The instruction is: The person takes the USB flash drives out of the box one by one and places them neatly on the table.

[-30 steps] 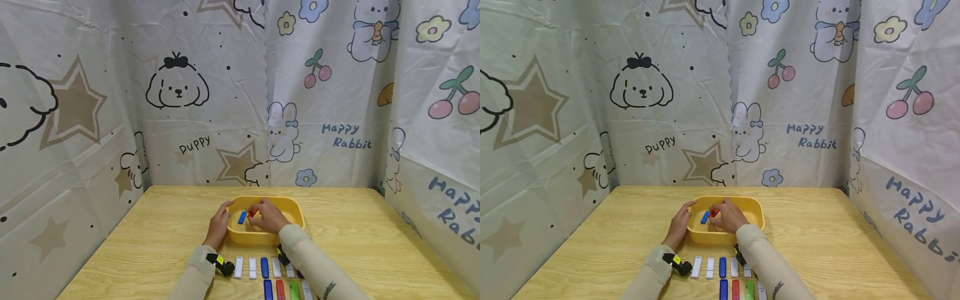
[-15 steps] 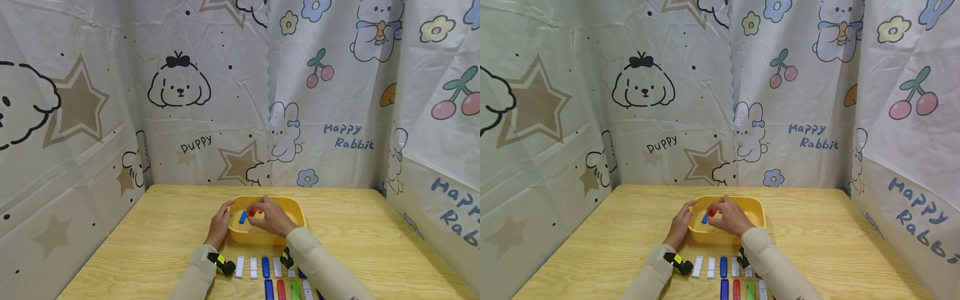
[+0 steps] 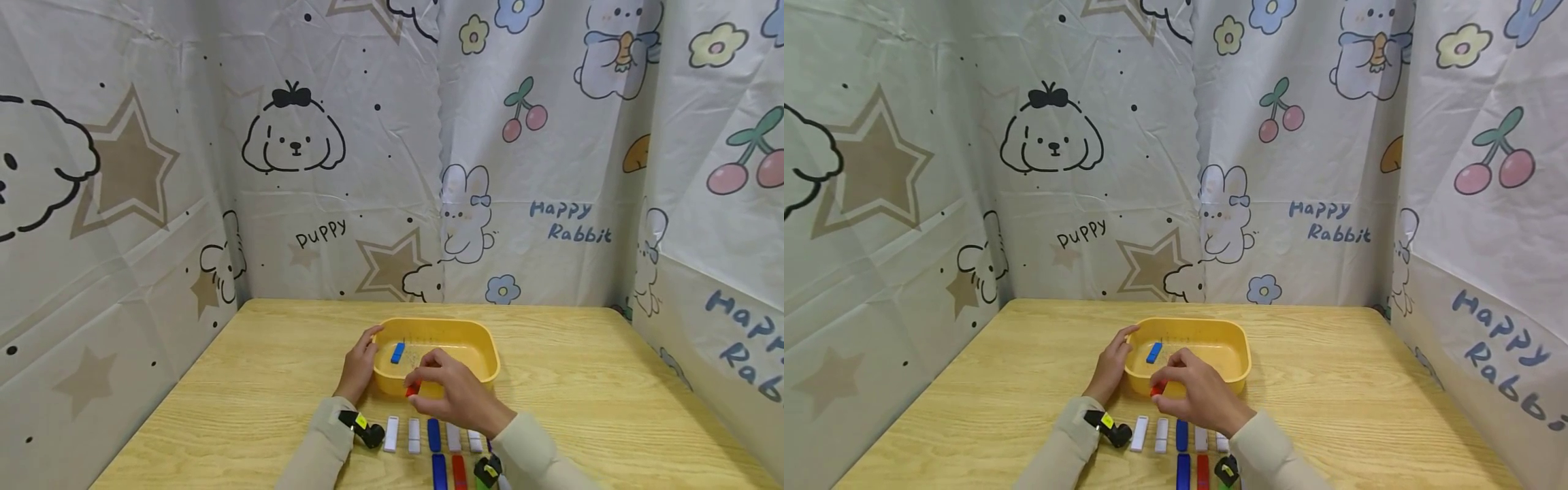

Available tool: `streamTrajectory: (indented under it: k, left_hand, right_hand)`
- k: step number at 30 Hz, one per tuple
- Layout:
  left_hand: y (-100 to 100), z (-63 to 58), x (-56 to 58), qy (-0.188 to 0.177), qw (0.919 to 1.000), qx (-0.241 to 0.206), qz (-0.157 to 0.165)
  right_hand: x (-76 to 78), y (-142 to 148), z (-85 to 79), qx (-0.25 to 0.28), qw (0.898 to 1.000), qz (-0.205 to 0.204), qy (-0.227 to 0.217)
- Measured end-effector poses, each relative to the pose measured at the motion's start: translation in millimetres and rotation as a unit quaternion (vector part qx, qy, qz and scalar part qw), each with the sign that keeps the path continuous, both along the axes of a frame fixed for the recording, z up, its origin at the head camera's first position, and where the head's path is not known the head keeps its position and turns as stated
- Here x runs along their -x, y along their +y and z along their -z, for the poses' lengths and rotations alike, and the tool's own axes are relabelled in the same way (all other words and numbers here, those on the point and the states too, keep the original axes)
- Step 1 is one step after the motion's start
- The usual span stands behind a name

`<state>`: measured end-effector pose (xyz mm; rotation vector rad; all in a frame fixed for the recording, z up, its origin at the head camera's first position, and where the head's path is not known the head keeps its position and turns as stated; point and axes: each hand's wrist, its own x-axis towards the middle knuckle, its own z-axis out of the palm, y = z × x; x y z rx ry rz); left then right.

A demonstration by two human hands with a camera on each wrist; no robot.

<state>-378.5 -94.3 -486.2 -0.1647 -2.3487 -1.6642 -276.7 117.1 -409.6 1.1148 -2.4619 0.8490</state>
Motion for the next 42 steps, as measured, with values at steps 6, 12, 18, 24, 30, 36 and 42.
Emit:
streamTrajectory:
  k: [6, 12, 18, 24, 30, 36, 42]
  left_hand:
    - [1.6, -0.1, -0.5, -0.013, 0.9999, -0.003, 0.003]
    - [1.4, 1.0, 1.2, -0.006, 1.0000, -0.007, 0.000]
    - [1.9, 2.1, 3.1, -0.007, 0.9999, -0.007, 0.004]
    - [1.5, 1.2, 3.3, -0.001, 1.0000, -0.004, 0.001]
    - [0.2, 1.5, 2.3, -0.001, 1.0000, -0.007, -0.001]
    - [0.2, 2.0, 2.3, -0.003, 0.9999, -0.011, 0.003]
    - [0.0, 1.8, 2.8, 0.002, 1.0000, -0.003, 0.002]
  right_hand:
    - [-20.8, 3.2, -0.6, -0.030, 0.998, -0.042, -0.023]
    - [-35.9, 3.6, -5.4, -0.092, 0.990, -0.052, -0.089]
    - [-43.9, 4.2, -8.5, -0.138, 0.982, -0.057, -0.119]
    - [-46.7, 0.9, -7.7, -0.165, 0.977, -0.071, -0.117]
    - [-48.1, -2.9, -2.6, -0.190, 0.972, -0.078, -0.116]
    - [-50.5, -7.6, 3.6, -0.218, 0.964, -0.057, -0.139]
    - [-51.2, -8.5, 7.8, -0.231, 0.960, -0.054, -0.148]
